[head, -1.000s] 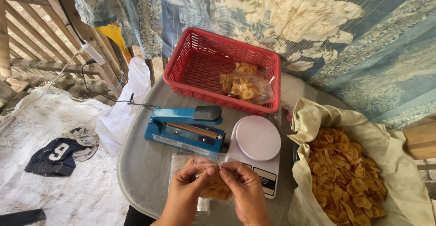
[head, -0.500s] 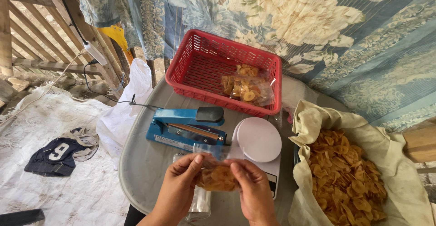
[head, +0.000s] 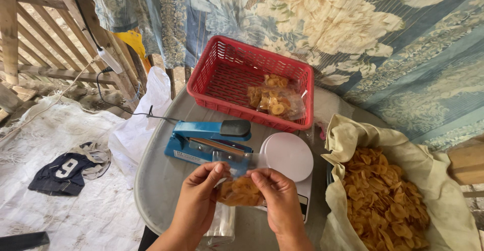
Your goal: The person places pieces of fried fruit into small clear bags, weighs each bag on a digital scale to reach a target weight, and then uses a heat sealer to close the bags, placing the finished bags into a red basket.
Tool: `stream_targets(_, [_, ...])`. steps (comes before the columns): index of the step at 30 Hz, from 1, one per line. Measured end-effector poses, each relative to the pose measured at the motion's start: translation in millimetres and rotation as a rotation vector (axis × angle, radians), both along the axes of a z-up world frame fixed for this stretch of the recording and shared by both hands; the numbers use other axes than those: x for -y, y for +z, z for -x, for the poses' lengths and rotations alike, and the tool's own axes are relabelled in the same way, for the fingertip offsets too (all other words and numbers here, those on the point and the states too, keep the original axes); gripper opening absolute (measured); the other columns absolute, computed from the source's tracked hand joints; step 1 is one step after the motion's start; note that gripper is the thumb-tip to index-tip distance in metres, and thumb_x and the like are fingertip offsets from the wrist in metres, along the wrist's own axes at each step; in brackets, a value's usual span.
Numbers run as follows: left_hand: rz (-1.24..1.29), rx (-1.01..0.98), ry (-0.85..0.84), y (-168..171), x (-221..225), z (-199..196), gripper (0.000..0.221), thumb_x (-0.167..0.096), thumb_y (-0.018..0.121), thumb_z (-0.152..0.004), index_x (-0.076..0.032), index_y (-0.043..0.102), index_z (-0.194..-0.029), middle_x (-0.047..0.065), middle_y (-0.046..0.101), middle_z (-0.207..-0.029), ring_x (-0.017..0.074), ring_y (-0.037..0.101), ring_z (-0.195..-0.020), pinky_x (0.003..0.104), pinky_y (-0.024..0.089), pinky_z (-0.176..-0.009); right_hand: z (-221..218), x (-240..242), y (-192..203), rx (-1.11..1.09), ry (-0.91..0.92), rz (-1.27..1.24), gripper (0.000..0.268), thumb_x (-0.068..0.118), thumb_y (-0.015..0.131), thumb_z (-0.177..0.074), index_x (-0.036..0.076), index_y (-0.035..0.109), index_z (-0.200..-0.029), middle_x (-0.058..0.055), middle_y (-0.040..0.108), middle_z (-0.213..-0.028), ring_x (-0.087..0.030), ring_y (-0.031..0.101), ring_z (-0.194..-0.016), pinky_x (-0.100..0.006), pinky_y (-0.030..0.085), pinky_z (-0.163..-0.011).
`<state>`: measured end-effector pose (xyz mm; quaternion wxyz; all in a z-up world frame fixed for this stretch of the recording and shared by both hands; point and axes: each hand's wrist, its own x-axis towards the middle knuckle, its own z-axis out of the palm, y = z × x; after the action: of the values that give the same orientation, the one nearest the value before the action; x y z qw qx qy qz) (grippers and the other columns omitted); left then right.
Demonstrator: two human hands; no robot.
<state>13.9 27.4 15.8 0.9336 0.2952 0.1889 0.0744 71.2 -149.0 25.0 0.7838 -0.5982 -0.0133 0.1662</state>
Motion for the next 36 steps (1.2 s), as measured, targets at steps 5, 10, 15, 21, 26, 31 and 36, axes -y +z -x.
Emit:
stream_targets(5, [-0.015, 0.034, 0.008, 13.8, -3.8, -3.7, 0.018, -0.017, 0.069, -0.094, -0.001, 0.073, -0.101, 0.007, 0.075, -0.094, 0.0167, 0.071, -0.091, 0.034, 0.057, -0.082, -9.0, -9.4, 22.6, 0.059, 0.025, 0.002, 0.019, 0.011, 0.067, -0.095, -0.001, 0.076, -0.107, -0.011, 0.079, -0.092, -0.016, 0.076, -0.084, -0.031, 0.061, -0.079])
stream_targets(10, [-0.026, 0.069, 0.045, 30.0, -5.1, -14.6, 0.015, -0.015, 0.070, -0.093, -0.004, 0.073, -0.102, 0.006, 0.076, -0.094, 0.0157, 0.071, -0.087, 0.033, 0.057, -0.077, -21.3, -19.2, 42.8, 0.139, -0.022, 0.013, 0.019, 0.012, 0.065, -0.097, -0.001, 0.075, -0.108, -0.014, 0.080, -0.092, -0.020, 0.077, -0.087, -0.032, 0.060, -0.076])
stream_targets(15, [-0.097, 0.127, 0.067, 43.9, -8.3, -34.8, 0.014, -0.015, 0.072, -0.095, -0.004, 0.073, -0.103, 0.006, 0.075, -0.094, 0.0135, 0.070, -0.085, 0.029, 0.052, -0.071, -38.3, -24.6, 61.8, 0.159, -0.087, -0.057, 0.019, 0.013, 0.066, -0.096, 0.000, 0.074, -0.108, -0.017, 0.080, -0.091, -0.022, 0.077, -0.084, -0.035, 0.061, -0.076])
stream_targets(21, [-0.095, 0.220, 0.082, 64.7, -4.5, -65.4, 0.015, -0.015, 0.071, -0.095, -0.003, 0.072, -0.104, 0.005, 0.075, -0.094, 0.0136, 0.071, -0.085, 0.028, 0.055, -0.073, -56.4, -22.5, 87.0, 0.231, -0.129, -0.142, 0.019, 0.013, 0.066, -0.097, -0.001, 0.074, -0.107, -0.018, 0.079, -0.092, -0.025, 0.078, -0.086, -0.037, 0.063, -0.078])
stream_targets(26, [-0.158, 0.268, 0.122, 78.5, -6.2, -76.3, 0.016, -0.017, 0.069, -0.103, -0.001, 0.071, -0.108, 0.005, 0.071, -0.095, 0.0129, 0.065, -0.086, 0.029, 0.054, -0.076, -85.2, -8.4, 96.7, 0.309, -0.193, -0.135, 0.016, 0.010, 0.066, -0.097, -0.001, 0.072, -0.107, -0.015, 0.078, -0.098, -0.024, 0.078, -0.088, -0.037, 0.063, -0.080])
stream_targets(31, [-0.501, 0.318, 0.179, 66.6, 3.7, -30.3, 0.021, -0.016, 0.064, -0.101, 0.001, 0.071, -0.112, 0.007, 0.072, -0.106, 0.0151, 0.066, -0.100, 0.030, 0.055, -0.091, -165.6, 20.7, 86.5, 0.382, -0.385, 0.057, 0.015, 0.009, 0.065, -0.101, -0.003, 0.071, -0.109, -0.011, 0.074, -0.104, -0.017, 0.071, -0.091, -0.030, 0.058, -0.081])
stream_targets(36, [-0.969, 0.277, -0.443, 7.3, 4.4, 24.5, 0.023, -0.017, 0.067, -0.093, -0.005, 0.071, -0.113, 0.007, 0.073, -0.112, 0.0178, 0.071, -0.105, 0.035, 0.059, -0.092, -237.3, 32.2, 43.3, 0.245, -0.399, -0.172, 0.026, 0.010, 0.062, -0.102, -0.003, 0.061, -0.125, -0.015, 0.066, -0.119, -0.023, 0.067, -0.105, -0.036, 0.056, -0.092])
